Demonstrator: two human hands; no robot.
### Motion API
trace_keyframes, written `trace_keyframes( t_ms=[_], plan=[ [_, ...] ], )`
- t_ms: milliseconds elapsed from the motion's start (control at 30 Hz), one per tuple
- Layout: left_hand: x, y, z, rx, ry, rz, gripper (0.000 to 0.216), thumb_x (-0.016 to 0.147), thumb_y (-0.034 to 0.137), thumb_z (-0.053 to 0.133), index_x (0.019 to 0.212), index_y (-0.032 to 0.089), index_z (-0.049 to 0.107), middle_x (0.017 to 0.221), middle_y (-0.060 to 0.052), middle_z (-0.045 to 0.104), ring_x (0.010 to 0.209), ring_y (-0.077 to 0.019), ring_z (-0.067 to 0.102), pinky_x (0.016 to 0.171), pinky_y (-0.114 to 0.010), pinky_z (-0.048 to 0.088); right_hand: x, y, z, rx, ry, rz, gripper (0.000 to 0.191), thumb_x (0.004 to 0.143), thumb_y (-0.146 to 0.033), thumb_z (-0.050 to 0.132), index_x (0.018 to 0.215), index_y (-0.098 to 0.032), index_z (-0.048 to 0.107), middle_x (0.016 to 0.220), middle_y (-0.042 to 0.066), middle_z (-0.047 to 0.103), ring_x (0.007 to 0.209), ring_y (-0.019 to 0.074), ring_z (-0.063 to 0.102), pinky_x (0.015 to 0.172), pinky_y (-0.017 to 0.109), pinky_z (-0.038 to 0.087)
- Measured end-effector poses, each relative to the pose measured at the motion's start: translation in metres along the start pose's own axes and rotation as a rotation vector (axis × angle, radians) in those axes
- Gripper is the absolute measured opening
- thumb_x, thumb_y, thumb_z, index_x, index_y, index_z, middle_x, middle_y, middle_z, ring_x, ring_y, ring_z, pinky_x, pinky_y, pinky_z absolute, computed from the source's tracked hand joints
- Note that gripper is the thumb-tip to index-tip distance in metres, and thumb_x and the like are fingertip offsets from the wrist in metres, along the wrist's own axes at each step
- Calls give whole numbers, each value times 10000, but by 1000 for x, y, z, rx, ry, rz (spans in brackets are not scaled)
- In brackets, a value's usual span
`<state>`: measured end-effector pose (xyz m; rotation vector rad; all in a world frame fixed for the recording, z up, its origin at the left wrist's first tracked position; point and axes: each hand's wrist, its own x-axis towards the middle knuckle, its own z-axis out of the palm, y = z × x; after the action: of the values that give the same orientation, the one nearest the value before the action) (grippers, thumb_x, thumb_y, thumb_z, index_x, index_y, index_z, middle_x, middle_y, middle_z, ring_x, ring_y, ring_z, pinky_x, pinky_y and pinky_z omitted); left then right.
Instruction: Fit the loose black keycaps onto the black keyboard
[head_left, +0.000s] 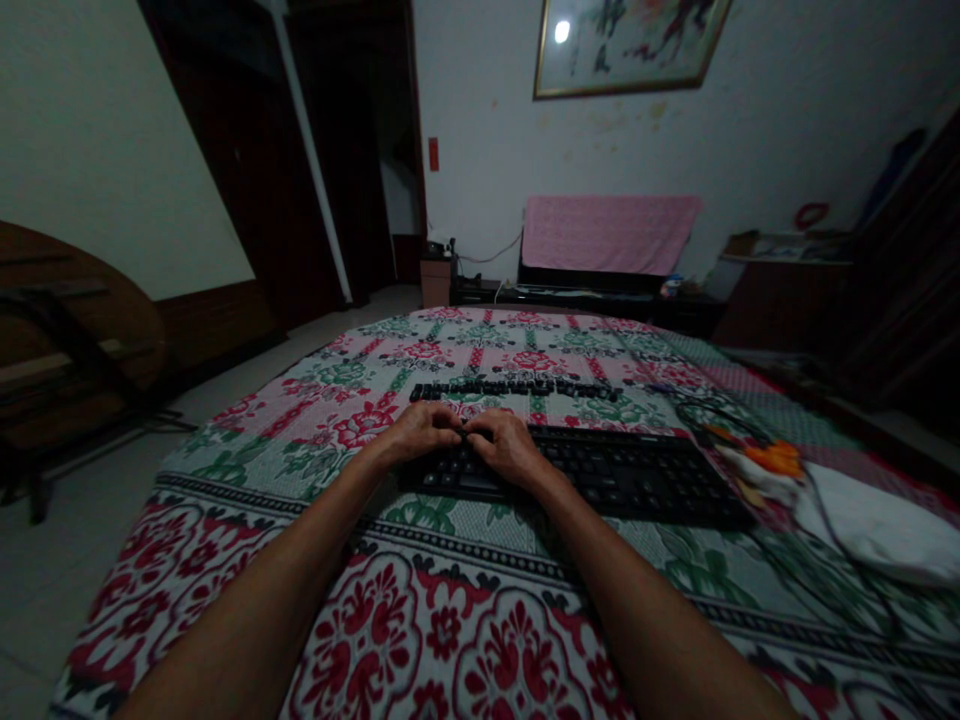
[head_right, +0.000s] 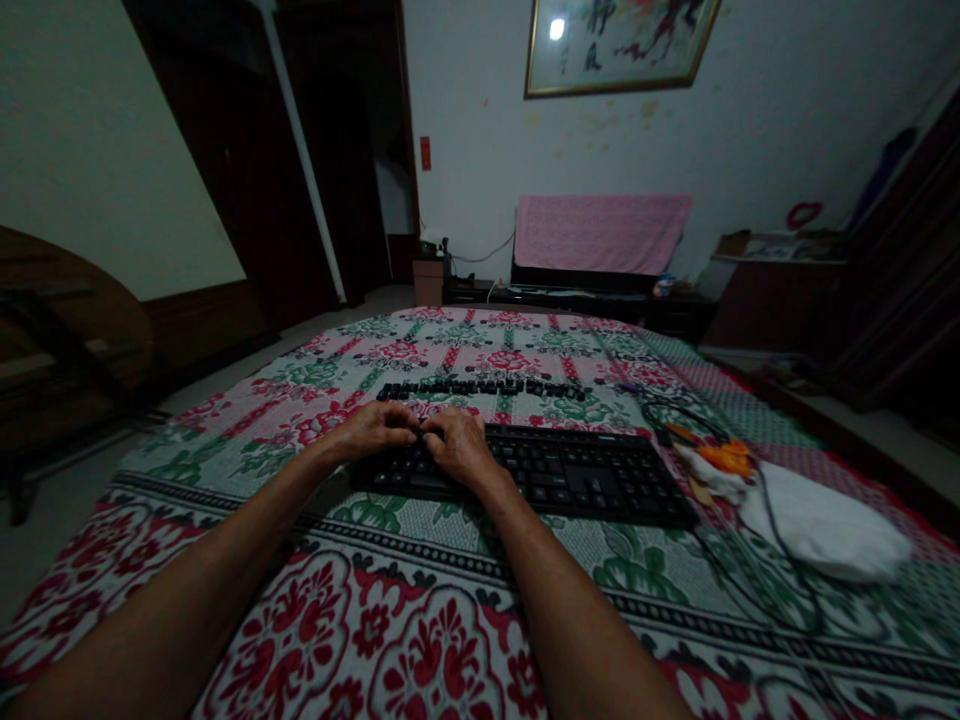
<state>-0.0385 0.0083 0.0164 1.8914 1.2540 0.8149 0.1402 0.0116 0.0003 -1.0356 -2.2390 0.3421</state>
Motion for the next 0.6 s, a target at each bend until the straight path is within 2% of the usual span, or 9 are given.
trace_keyframes(
  t_ms=[133,333,467,600],
  plan=[
    [2,0,3,-62,-28,61,250,607,245,595,824,123,604,744,-8,609,691,-117,539,631,-221,411,1,0,1,48,-2,-17,181,760,-204,510,852,-226,664,887,22,645,873,161,534,784,298,376],
    [-1,4,-6,43,18,21,238,635,260,542,822,137,625,744,-2,618,688,-118,537,615,-211,404,2,2,-2,57,56,4,238,737,-105,474,854,-197,660,878,29,647,855,150,556,808,282,403],
    [-5,5,-16,221,12,-47,233,642,256,516,803,149,645,639,22,602,600,-110,514,546,-201,371,3,4,-4,43,68,36,258,717,-77,466,848,-182,662,874,36,642,850,149,557,818,276,411],
    [-5,4,-14,416,-7,0,242,658,261,510,809,172,677,688,9,637,640,-128,540,577,-212,366,2,5,-3,9,61,40,241,722,-97,474,841,-179,667,863,40,639,844,151,555,810,274,413]
  ],
)
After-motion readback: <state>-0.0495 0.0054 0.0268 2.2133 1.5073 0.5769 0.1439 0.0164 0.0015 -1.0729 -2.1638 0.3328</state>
